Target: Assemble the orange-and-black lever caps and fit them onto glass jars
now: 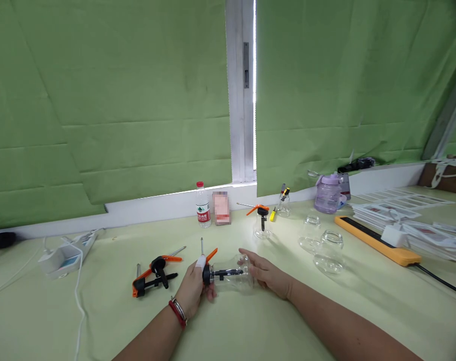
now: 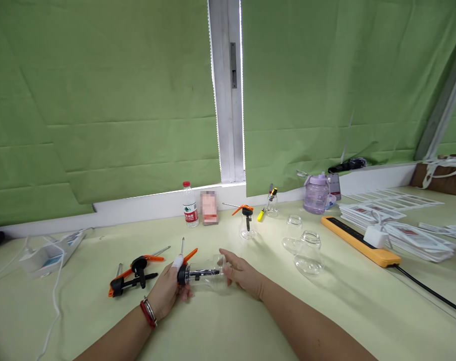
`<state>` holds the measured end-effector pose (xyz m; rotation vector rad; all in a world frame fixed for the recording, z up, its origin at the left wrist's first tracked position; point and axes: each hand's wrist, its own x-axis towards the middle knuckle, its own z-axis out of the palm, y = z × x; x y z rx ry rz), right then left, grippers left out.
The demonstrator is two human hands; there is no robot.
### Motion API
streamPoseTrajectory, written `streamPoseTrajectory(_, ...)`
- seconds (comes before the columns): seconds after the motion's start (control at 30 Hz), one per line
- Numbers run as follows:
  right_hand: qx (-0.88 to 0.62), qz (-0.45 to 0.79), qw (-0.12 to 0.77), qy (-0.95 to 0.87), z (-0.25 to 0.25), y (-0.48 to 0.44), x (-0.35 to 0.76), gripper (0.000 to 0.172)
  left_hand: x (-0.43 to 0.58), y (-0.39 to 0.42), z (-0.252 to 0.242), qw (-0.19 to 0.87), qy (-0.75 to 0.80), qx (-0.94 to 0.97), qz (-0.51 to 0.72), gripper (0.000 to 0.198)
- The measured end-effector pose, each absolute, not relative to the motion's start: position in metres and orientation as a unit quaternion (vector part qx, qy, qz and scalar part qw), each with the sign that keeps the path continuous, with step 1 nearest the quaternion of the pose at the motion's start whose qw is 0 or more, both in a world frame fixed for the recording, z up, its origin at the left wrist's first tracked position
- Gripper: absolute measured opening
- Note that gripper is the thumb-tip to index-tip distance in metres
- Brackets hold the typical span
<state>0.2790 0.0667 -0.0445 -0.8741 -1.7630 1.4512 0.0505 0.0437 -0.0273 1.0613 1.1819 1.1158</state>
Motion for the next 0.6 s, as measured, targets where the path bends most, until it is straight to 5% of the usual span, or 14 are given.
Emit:
streamPoseTrajectory(0.13, -0.293, 0.560, 0.359, -0.687, -0.0487, 0.0683, 0.2808, 0.083, 0.0505, 0.0444, -0.0251, 0.567, 0.518, 0.433, 0.471, 0.044)
streamPoseTrajectory(0.6, -0.307, 0.608, 0.350, -0.643, -0.0452, 0.0683, 0.2764, 0.062, 0.0495, 0.0463, -0.0313, 0.563, 0.510, 0.443, 0.476, 0.044)
